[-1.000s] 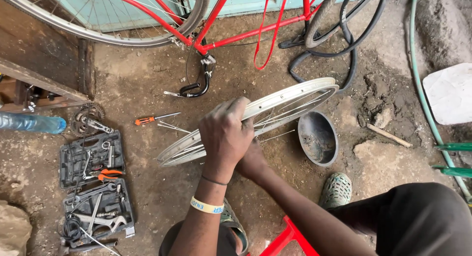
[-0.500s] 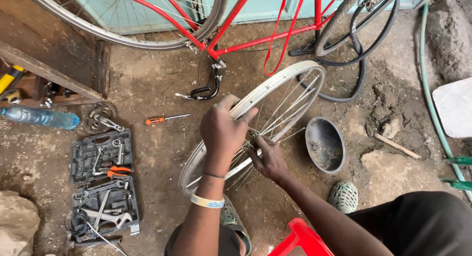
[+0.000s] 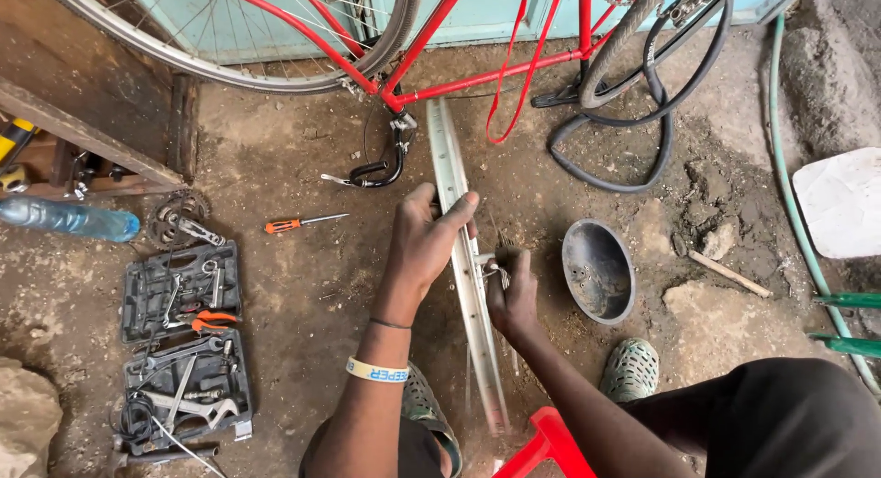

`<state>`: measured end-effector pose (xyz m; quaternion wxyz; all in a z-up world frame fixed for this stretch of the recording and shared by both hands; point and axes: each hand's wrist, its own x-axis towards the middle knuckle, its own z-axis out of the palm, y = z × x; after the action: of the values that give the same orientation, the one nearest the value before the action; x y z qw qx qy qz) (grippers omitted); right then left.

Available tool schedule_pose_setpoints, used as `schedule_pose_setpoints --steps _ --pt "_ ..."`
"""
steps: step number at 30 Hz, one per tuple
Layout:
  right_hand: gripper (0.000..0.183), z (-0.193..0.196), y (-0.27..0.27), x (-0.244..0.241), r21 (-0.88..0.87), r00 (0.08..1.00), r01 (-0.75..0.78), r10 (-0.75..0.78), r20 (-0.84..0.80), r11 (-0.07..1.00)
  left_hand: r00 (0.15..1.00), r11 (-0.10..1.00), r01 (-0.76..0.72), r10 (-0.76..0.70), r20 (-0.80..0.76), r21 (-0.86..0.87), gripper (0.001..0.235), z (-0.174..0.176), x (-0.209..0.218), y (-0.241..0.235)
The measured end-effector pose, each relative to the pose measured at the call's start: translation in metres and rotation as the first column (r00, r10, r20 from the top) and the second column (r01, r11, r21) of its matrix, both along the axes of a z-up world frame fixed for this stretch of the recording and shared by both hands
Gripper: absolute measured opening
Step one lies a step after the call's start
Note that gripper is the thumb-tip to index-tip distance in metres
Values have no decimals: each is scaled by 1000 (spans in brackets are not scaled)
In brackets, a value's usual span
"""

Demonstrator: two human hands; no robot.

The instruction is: The person is repairing a bicycle wheel by hand. They are seen inserting and adjusting the spokes into the rim and hub, rotating the wheel to work on different sections.

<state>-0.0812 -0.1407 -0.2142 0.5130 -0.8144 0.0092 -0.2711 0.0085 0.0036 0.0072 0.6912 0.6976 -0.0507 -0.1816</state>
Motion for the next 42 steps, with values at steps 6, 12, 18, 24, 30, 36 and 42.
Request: schedule_pose_setpoints --steps 6,12,18,24,30,36,42 --pt "22 75 5 16 132 974 -223 216 59 966 976 973 -216 216 -5 -85 27 -15 8 -13" --pt "27 7 -18 8 -141 868 -428 450 211 893 979 954 -193 172 -109 -229 30 -33 14 -28" --pt "42 34 0 -20 -176 868 -420 451 206 890 974 963 -226 222 -49 -144 21 -19 13 -25" --pt "43 113 -15 -42 -9 992 5 -4 123 1000 969 952 -243 229 -92 -188 18 16 -3 -19" --pt "20 122 -34 -9 157 995 94 -91 -26 983 994 965 -105 113 17 -239 25 -7 2 -32" --pt "33 146 -49 -25 -145 981 53 -78 -176 988 993 949 -110 91 -77 -295 45 -17 13 -21" --pt "15 151 -49 -39 274 815 313 -109 -569 910 998 926 19 6 66 -376 47 -26 4 -33"
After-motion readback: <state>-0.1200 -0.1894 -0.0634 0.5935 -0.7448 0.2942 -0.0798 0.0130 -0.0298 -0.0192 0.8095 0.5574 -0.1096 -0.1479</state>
